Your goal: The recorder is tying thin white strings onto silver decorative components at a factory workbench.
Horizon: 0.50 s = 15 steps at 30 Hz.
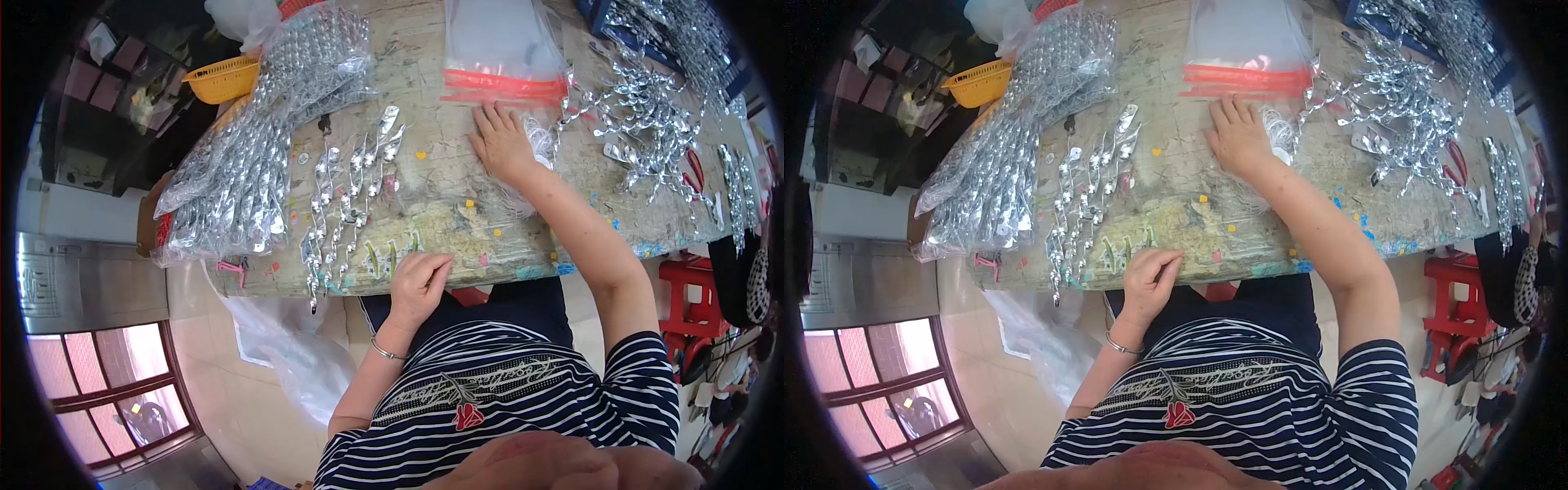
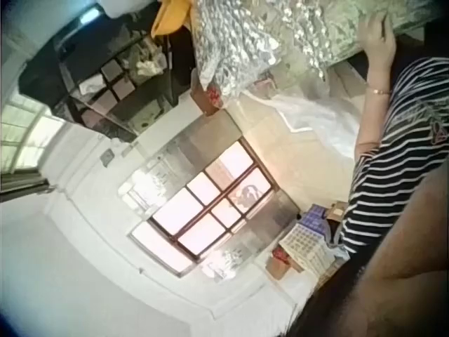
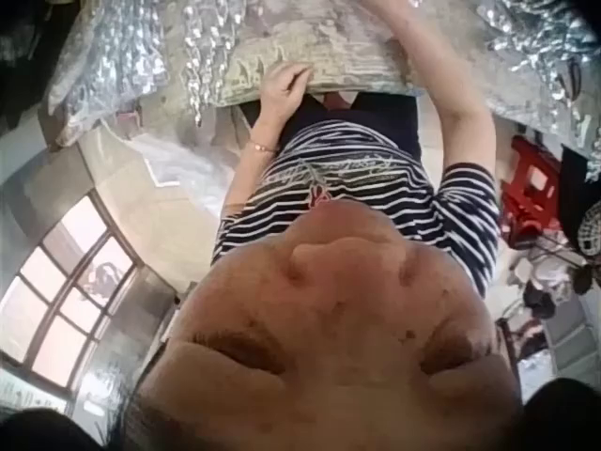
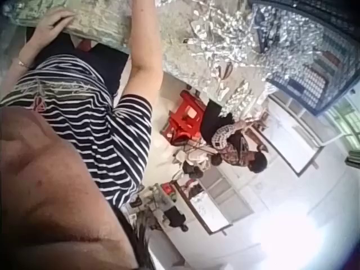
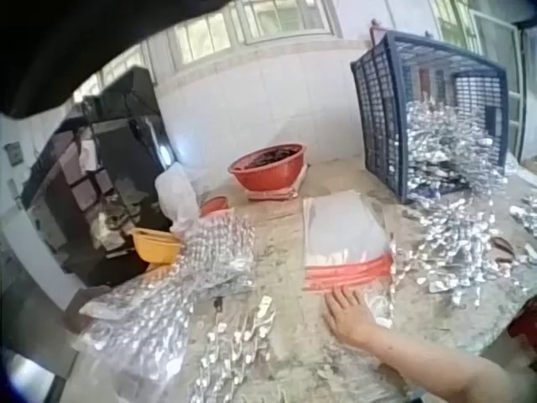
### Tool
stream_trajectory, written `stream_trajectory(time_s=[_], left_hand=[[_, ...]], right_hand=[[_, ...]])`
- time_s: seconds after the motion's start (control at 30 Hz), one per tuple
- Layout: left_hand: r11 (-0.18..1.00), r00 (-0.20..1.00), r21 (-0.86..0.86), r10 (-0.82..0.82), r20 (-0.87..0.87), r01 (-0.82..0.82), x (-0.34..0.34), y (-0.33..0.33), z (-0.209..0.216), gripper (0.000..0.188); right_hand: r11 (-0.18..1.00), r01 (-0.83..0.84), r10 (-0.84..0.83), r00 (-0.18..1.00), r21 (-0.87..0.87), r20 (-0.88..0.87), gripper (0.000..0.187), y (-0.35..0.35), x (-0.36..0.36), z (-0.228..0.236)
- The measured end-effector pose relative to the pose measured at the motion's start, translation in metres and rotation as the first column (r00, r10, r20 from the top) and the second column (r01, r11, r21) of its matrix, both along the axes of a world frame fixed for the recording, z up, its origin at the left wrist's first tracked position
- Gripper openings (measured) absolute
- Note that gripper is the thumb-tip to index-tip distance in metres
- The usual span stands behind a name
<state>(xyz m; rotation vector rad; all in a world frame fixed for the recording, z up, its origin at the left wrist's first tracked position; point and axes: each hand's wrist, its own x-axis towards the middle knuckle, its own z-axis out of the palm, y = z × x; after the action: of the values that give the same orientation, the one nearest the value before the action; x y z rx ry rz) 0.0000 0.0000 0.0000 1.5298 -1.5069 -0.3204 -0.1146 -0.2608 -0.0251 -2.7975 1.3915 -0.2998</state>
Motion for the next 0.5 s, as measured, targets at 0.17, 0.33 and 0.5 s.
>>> stream_trajectory(time_s=[0.17,0.33,0.5], left_hand=[[1.000,1.000,0.007,-0.006,0.019,0.006,0.003,-0.003,0.001,0.011],[1.000,1.000,0.009,-0.003,0.023,0.002,-0.001,0.000,-0.002,0.011],[1.000,0.999,-0.021,0.002,0.053,-0.001,-0.004,0.001,-0.004,0.011]], right_hand=[[0.987,-0.154,0.154,0.988,-0.051,0.005,0.055,0.028,-0.023,0.003],[0.974,-0.227,0.226,0.974,0.018,0.030,0.054,0.059,-0.050,0.013],[0.964,-0.264,0.264,0.964,-0.018,0.021,0.053,0.069,-0.082,0.018]])
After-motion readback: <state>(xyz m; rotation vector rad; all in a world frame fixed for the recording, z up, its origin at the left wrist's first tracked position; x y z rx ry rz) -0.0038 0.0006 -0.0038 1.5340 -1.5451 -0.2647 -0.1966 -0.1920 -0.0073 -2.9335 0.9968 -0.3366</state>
